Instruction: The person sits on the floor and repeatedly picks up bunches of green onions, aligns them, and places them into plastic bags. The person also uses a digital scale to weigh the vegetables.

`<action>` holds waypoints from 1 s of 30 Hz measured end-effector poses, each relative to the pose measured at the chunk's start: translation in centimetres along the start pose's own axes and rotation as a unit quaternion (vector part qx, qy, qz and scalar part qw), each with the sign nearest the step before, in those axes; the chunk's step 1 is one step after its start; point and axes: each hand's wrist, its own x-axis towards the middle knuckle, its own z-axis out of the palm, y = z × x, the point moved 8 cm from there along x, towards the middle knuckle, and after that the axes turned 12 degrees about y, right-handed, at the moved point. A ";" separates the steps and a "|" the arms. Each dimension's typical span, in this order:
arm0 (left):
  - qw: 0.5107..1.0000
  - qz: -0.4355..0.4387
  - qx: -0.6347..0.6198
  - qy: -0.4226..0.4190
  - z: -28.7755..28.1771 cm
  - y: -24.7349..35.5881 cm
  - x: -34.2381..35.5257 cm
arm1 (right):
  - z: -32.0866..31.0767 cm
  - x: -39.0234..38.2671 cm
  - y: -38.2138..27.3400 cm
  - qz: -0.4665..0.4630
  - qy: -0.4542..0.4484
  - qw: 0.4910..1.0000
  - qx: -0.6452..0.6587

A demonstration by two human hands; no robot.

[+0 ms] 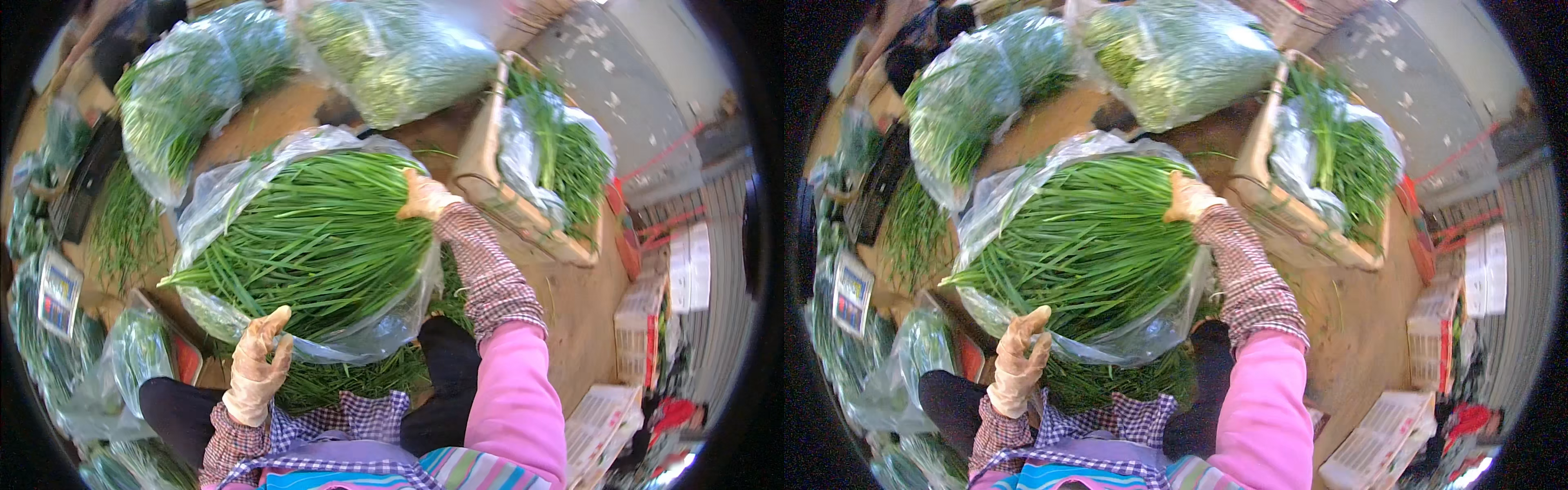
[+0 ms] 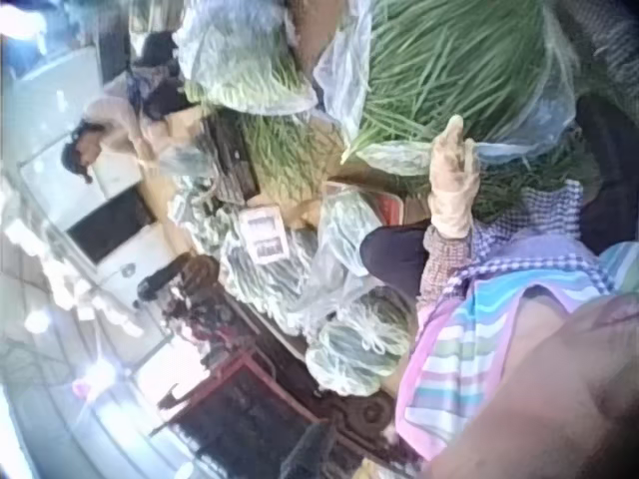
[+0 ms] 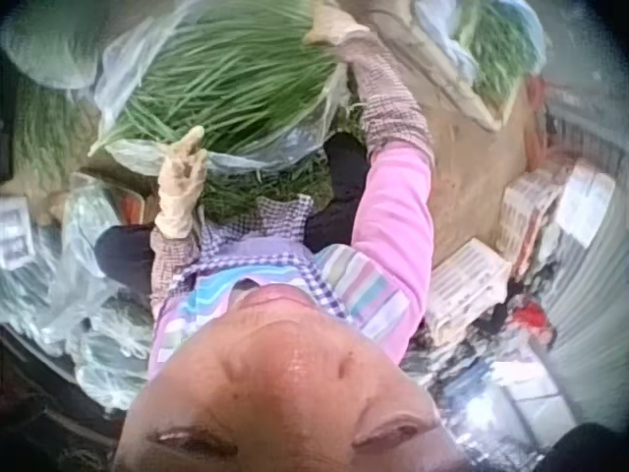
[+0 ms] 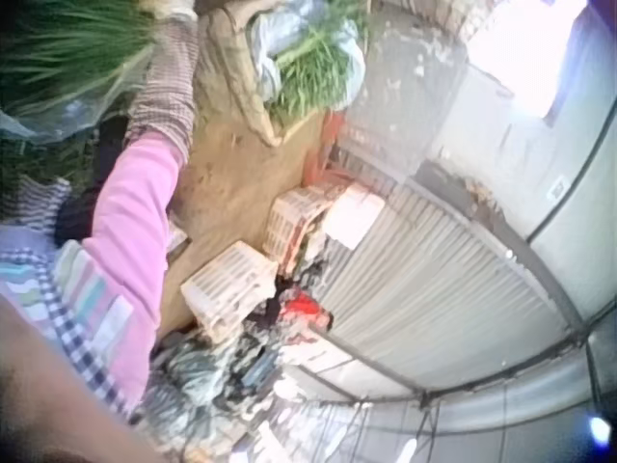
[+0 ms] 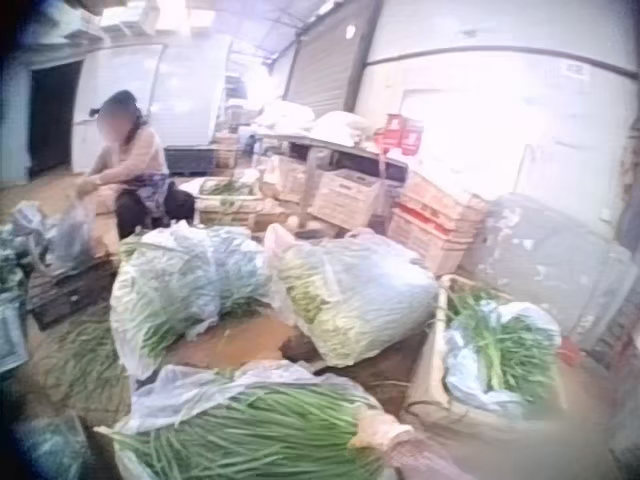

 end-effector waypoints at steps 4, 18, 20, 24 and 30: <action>0.975 -0.149 -0.162 -0.039 1.1 -2.4 -2.2 | -4.1 -3.1 -3.9 0.003 0.033 0.997 -0.063; 0.601 -0.383 -0.701 0.029 8.1 -8.6 -8.8 | -1.5 -27.2 -15.1 0.071 0.188 0.883 0.424; 0.588 -0.381 -0.713 -0.015 7.4 -6.8 -8.6 | -0.4 -27.4 -12.5 0.119 0.211 0.845 0.477; 0.558 -0.371 -0.742 -0.014 5.7 -7.1 -8.9 | 1.3 -27.5 -14.5 0.113 0.200 0.928 0.295; 0.542 -0.355 -0.762 -0.009 4.9 -8.1 -8.9 | 1.3 -26.1 -19.1 0.003 0.264 0.935 0.235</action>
